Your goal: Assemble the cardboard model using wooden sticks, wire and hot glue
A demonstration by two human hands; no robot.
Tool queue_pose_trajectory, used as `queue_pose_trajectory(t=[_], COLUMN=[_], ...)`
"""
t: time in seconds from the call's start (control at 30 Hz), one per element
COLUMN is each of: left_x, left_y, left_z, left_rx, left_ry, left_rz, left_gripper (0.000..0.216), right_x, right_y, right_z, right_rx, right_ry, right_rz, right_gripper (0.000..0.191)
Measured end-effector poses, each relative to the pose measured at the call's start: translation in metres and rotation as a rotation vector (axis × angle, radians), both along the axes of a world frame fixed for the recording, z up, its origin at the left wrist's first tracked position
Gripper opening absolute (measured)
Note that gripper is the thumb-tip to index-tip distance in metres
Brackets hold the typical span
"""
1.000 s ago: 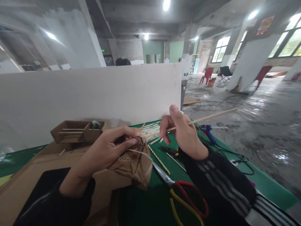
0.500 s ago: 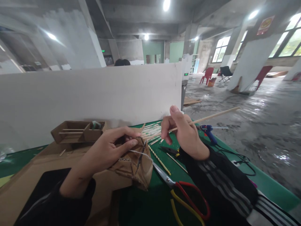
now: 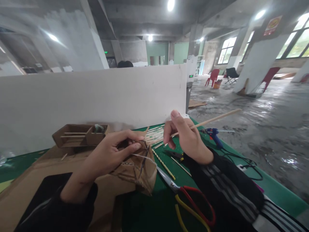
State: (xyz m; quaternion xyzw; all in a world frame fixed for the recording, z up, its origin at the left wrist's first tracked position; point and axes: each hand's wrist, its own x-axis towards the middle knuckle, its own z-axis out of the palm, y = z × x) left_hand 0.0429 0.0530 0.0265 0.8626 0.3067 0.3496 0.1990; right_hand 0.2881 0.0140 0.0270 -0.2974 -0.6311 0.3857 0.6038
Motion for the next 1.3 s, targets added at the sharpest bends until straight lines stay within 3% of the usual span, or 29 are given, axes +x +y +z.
queue_pose_trajectory(t=[1.3], left_x=[-0.002], left_y=[0.0], left_z=[0.0], left_rx=[-0.032], left_ry=[0.019], left_rz=[0.014], left_gripper=[0.025], right_x=[0.01], right_y=[-0.007], right_z=[0.01], right_rx=[-0.003], right_ry=[-0.071], right_rz=[0.047], right_gripper=[0.073])
